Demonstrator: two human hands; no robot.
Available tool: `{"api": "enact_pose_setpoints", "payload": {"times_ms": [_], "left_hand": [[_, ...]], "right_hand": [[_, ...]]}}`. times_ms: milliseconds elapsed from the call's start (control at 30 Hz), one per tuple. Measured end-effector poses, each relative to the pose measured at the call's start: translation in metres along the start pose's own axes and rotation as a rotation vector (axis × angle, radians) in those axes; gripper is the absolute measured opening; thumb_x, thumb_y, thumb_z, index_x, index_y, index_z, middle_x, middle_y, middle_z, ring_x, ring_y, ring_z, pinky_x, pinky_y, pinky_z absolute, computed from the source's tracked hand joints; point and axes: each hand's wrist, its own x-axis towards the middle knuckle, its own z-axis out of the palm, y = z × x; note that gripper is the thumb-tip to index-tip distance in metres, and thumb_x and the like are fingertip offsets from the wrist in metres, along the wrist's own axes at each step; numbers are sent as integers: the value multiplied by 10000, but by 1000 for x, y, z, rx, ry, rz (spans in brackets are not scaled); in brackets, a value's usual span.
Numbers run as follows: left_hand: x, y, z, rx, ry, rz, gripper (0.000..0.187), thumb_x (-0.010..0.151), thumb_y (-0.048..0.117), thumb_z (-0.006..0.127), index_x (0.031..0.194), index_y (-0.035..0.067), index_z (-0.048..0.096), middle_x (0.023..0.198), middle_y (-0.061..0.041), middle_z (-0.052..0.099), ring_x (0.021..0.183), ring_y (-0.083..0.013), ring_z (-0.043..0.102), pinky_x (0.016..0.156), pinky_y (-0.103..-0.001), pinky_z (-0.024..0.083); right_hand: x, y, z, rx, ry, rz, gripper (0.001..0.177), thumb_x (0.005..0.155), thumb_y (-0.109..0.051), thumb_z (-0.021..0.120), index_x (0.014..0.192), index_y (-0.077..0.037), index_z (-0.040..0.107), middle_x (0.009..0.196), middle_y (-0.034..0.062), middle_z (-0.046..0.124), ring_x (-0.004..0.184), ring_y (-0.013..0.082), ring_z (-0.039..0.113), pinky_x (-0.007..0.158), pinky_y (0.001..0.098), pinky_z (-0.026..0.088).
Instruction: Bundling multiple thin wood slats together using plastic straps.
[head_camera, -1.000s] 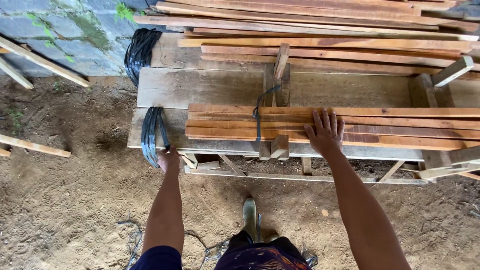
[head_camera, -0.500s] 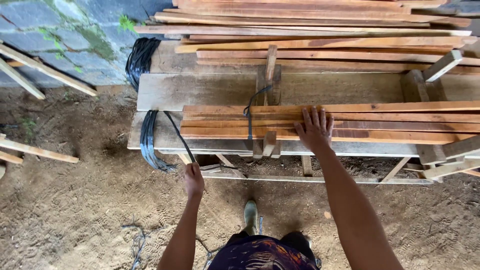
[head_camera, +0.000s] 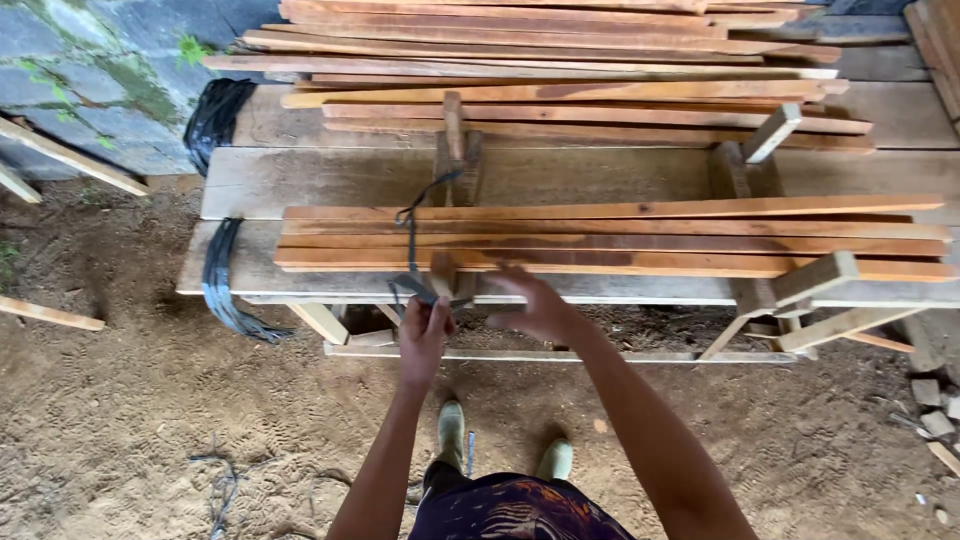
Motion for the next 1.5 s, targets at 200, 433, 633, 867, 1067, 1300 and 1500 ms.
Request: {"api": "enact_pose_setpoints", "payload": {"times_ms": [200,433,633,867,1067,1300,1500], "left_hand": [[-31,-1,102,-147,-126,15,168,1077,189,618,995,46,645,782,-111,712,729,-169,695,708,-360,598],[-39,-43,168,-126,-222,11,171,1093,207,609,1073,40,640,896,-136,682,902,-213,697,759,-440,568],[-29,-29,201,-109,-232,-39,161,1083,226,611,1088,69,648,966,-98,725,933,-191,733,825,-362,613],[34,-58,218,-202,-217,-7,162,1084,182,603,1116,28,640,853,-108,658,709,-170,655,683,-383,601],[56,-50,262,-211,-270,35,115,1074,130,595,1067,44,671,844,-109,705,784,-188,701,807,-401,611],[79,-23,286,19,-379,-52,168,1059,208,630,1116,62,692,997,-148,760,999,-222,731,947,-460,568],[99,-62,306,802,-734,276,421,929,359,681,1299,179,593,1294,-167,626,1290,-414,582,1060,-559,481]], "right_hand": [[-38,30,-18,-141,-52,-151,468,878,-228,789,1324,-154,671,1298,102,704,1305,385,594,1230,554,298],[-100,48,-86,-278,53,-117,333,1037,-153,585,1355,-116,676,1031,174,705,993,432,689,871,558,534],[-111,79,-143,-500,99,-219,239,1029,-177,626,1216,-102,756,909,103,707,867,261,690,871,399,541],[-104,89,-224,-659,256,-142,246,980,-105,637,1202,-119,742,941,133,707,929,352,706,859,460,555],[-80,73,-226,-421,273,-30,475,942,-99,684,1411,-101,609,1093,188,725,867,347,749,816,472,588],[-78,131,-258,-851,324,-139,212,1013,-263,603,1184,-193,707,851,26,635,682,257,701,589,371,582],[-86,213,-306,-1025,554,322,327,1122,-404,433,999,-155,605,740,91,646,672,337,737,592,473,593]]}}
